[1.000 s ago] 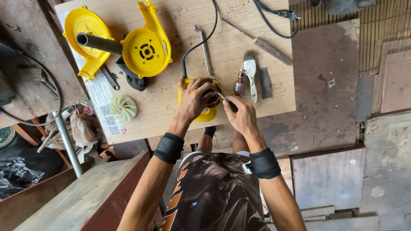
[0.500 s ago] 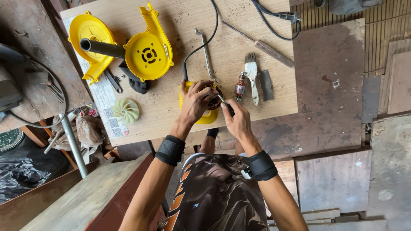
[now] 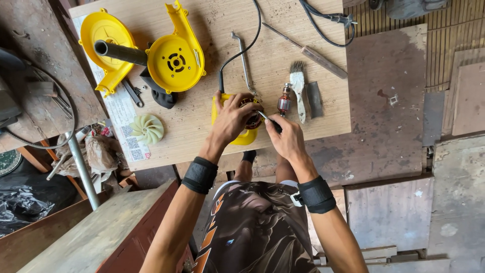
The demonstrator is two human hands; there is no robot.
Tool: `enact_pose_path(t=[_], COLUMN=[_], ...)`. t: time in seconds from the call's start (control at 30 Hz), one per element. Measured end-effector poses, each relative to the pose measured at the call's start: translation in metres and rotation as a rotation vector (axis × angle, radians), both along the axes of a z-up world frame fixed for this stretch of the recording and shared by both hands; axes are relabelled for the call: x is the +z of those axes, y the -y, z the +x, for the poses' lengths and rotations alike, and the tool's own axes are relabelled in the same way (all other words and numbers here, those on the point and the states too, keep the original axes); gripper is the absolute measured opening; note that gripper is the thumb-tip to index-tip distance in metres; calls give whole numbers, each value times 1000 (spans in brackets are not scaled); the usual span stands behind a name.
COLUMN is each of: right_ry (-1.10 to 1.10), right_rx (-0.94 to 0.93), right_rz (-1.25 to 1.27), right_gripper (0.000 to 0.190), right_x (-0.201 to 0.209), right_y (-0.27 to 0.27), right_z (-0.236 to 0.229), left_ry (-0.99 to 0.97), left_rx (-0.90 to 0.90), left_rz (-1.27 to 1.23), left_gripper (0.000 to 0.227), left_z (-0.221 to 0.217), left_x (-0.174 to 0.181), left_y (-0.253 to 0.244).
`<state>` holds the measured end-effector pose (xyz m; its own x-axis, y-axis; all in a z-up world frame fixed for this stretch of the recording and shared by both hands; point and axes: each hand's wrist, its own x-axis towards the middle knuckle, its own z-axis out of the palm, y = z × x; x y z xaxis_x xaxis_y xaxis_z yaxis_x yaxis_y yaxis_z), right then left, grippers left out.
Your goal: The person disassembles a yellow electric blower on a workbench, pulling the motor armature out of the housing and setting it beside the tool. They then use a screwdriver to work on the blower housing and handle components at the open motor cavity.
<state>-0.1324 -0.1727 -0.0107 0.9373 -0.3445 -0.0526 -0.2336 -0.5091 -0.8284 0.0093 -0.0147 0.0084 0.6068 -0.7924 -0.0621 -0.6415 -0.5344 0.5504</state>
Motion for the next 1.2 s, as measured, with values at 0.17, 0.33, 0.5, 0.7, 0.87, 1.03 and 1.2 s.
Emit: enact_pose_path(t=[0.17, 0.33, 0.5, 0.7, 0.87, 1.03, 1.2], right_ry=[-180, -83, -92, 46, 62, 89, -114], right_rx=[-31, -40, -11, -3, -31, -19, 21], right_rz=[76, 89, 53, -156, -190, -235, -261], right_gripper=[31, 33, 33, 19, 20, 19, 22], right_x=[0, -14, -22, -28, -4, 7, 29], right_y=[1, 2, 3, -16, -16, -12, -6], right_z=[0, -3, -3, -3, 5, 7, 15], left_ry=[23, 42, 64, 65, 18, -4, -25], left_rx=[-14, 9, 46, 60, 96, 144, 170], left_rz=[102, 83, 10, -14, -62, -233, -270], left_gripper=[36, 26, 21, 21, 20, 22, 24], left_z=[0, -3, -5, -6, -3, -6, -11], left_x=[10, -9, -9, -9, -1, -16, -5], left_y=[8, 3, 4, 5, 6, -6, -3])
